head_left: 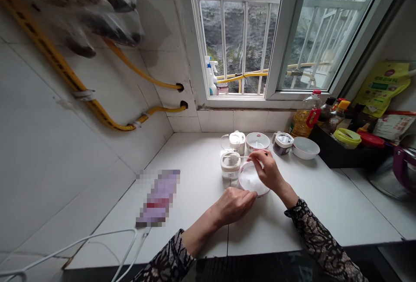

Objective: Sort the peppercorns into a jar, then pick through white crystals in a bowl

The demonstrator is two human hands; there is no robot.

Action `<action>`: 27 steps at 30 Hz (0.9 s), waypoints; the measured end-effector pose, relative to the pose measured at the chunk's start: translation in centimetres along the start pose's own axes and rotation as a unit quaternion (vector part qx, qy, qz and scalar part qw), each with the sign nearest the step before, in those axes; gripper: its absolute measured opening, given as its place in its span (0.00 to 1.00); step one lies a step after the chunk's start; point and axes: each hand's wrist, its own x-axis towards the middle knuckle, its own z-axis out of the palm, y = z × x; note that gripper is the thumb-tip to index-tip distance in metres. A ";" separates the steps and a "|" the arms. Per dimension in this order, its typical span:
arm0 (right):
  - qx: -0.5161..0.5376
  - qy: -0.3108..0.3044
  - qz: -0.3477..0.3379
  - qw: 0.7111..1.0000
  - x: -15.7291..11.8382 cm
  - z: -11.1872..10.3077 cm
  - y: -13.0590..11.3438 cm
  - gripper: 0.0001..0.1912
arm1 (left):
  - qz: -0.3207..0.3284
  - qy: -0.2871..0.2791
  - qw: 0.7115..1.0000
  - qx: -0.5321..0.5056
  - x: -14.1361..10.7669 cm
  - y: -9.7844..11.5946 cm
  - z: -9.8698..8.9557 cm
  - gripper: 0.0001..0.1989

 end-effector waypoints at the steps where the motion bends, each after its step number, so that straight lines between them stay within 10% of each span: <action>1: 0.011 0.021 0.029 0.999 -0.1 -0.4 0.2 0.07 | -0.001 -0.003 1.000 0.001 0.0 0.0 -0.1 0.13; 13: -0.023 -0.018 0.132 0.991 -1.1 -1.1 2.4 0.07 | 0.004 0.013 1.000 -0.013 0.1 0.1 -0.2 0.11; 27: 0.184 0.026 0.297 0.937 -0.7 -1.3 3.3 0.06 | 0.004 0.000 1.000 -0.016 0.0 0.0 -0.1 0.11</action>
